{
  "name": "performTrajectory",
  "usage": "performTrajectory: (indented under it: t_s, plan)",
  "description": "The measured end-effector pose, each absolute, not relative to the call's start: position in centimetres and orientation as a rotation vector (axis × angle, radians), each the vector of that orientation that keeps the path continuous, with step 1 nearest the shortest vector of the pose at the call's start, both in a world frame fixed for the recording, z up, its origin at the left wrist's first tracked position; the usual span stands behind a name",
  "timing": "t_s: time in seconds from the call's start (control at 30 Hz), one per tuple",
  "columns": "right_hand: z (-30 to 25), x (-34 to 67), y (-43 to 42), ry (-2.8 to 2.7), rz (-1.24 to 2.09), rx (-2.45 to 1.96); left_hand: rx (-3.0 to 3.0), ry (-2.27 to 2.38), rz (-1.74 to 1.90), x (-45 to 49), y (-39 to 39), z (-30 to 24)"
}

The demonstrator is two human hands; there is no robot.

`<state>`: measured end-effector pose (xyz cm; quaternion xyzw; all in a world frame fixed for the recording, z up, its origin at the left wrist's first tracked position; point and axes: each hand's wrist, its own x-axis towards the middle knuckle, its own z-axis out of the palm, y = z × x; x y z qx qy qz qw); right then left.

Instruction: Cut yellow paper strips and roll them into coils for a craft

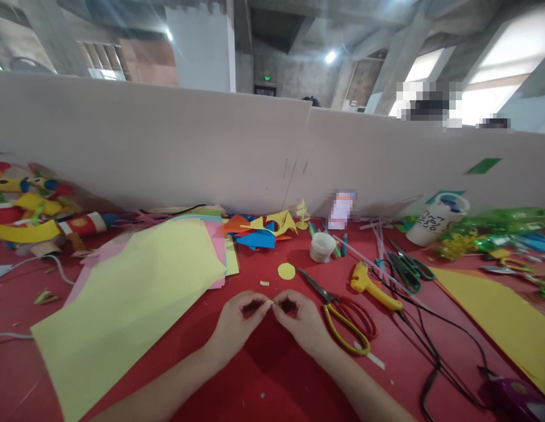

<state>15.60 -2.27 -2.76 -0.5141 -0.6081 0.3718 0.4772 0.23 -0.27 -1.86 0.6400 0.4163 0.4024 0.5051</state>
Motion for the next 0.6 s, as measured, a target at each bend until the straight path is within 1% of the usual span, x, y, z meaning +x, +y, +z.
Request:
performTrajectory:
  t_s: [0.17, 0.43, 0.6]
  plan:
    - [-2.35, 16.18, -2.25, -1.634, 0.647, -1.156, 0.988, 0.778, 0.857, 0.21, 0.15, -1.76]
    - [-2.94, 16.07, -2.38, -1.594, 0.574, -1.190, 1.034, 0.842, 0.928, 0.14, 0.48, -1.81]
    - [-2.80, 15.84, -2.53, -1.677, 0.513, -1.171, 0.969, 0.861, 0.944, 0.19, 0.39, -1.96]
